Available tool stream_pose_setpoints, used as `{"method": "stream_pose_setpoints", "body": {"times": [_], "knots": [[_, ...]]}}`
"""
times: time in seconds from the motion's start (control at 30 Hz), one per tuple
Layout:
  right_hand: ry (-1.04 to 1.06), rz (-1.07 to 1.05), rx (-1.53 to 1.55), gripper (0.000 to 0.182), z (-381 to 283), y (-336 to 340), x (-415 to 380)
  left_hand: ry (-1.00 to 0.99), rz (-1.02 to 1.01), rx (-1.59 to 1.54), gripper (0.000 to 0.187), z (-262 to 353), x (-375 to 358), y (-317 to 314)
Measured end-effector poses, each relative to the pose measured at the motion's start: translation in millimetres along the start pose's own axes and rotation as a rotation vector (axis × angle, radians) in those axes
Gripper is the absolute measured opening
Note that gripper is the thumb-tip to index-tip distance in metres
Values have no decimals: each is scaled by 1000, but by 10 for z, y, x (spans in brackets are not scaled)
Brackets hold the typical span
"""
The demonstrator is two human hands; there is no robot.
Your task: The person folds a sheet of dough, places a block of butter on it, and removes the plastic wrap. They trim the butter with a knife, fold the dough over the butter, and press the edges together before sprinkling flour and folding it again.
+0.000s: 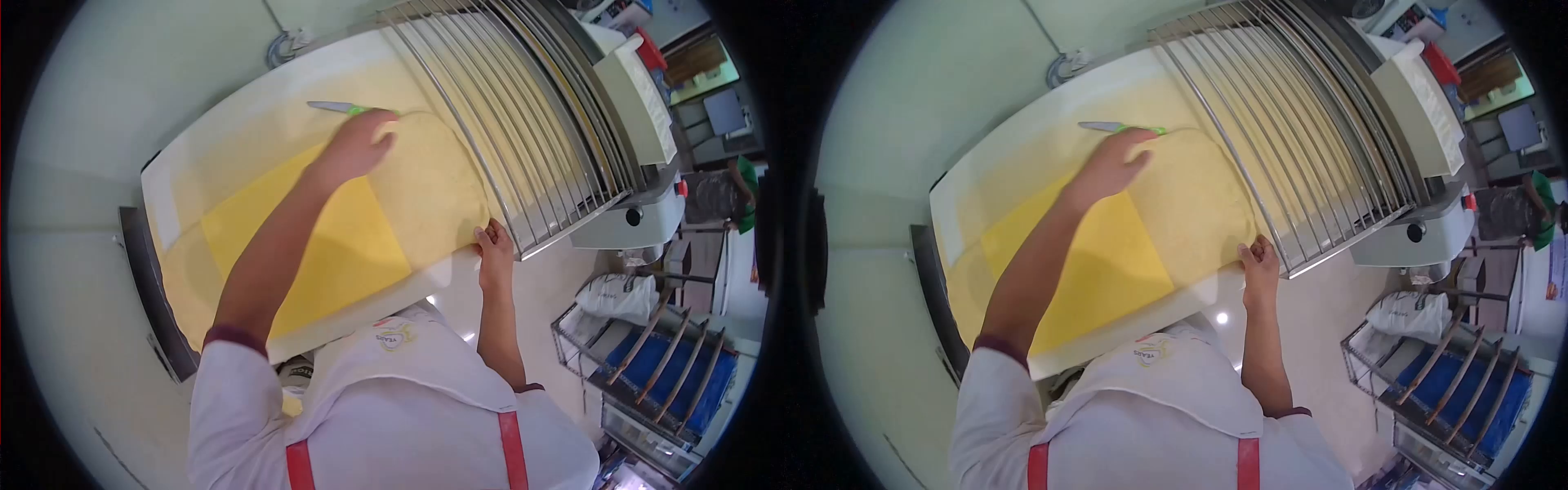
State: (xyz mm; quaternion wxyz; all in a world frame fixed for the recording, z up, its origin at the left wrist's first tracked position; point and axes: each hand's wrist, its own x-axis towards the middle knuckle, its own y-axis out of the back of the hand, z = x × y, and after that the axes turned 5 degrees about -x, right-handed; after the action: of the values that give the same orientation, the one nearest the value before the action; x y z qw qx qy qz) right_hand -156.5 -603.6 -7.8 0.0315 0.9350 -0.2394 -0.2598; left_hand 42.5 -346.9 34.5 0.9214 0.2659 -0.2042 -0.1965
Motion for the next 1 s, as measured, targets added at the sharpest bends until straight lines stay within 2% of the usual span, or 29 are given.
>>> {"method": "stream_pose_setpoints", "body": {"times": [0.07,0.1,0.2,0.3,0.4,0.47,0.53,0.57,0.6,0.63,0.67,0.7,0.73,0.77,0.8,0.83,0.87,0.9,1.0], "knots": [[-91,-135,-10,44,-82,67,93,-63,-88,189,38,-206,481,-593],[-25,-86,16,40,-70,42,85,-82,-90,283,41,-272,615,-827],[144,22,143,35,-24,-204,-9,174,-351,489,48,-117,1027,-1002],[-26,-16,514,39,-32,-294,58,394,-582,324,59,-69,1321,-932],[-119,-7,489,39,-147,-318,122,146,-344,435,60,-206,1117,-1087],[-173,-15,462,38,-107,-291,189,135,-246,175,47,-297,960,-1091],[-85,-61,444,38,-221,-273,57,106,-190,32,38,-151,890,-884],[-35,-89,439,38,-315,-268,-19,51,-64,-48,35,-108,898,-734],[96,-73,404,40,-419,-307,-166,-5,56,-124,32,-89,875,-605],[230,-99,246,40,-470,-304,-319,-61,161,-204,30,-22,812,-463],[361,-116,92,40,-498,-300,-478,-91,320,-398,21,-7,738,-267],[497,-126,-56,41,-554,-329,-619,-86,458,-567,21,76,610,-16],[598,-232,-175,42,-645,-434,-836,-83,590,-740,23,113,437,200],[671,-413,-283,45,-709,-553,-1005,-32,669,-900,33,46,235,364],[741,-597,-395,47,-745,-701,-1109,-106,598,-844,39,-101,-68,620],[897,-695,-514,50,-744,-897,-1145,-96,592,-780,45,-260,-347,774],[1051,-795,-633,53,-736,-1091,-1186,-97,508,-964,42,-487,-649,901],[1062,-820,-756,52,-658,-1258,-1254,-97,422,-1142,40,-683,-896,977],[1136,-973,-1064,47,-559,-1583,-1394,106,761,-880,34,-976,-1398,1147]]}}
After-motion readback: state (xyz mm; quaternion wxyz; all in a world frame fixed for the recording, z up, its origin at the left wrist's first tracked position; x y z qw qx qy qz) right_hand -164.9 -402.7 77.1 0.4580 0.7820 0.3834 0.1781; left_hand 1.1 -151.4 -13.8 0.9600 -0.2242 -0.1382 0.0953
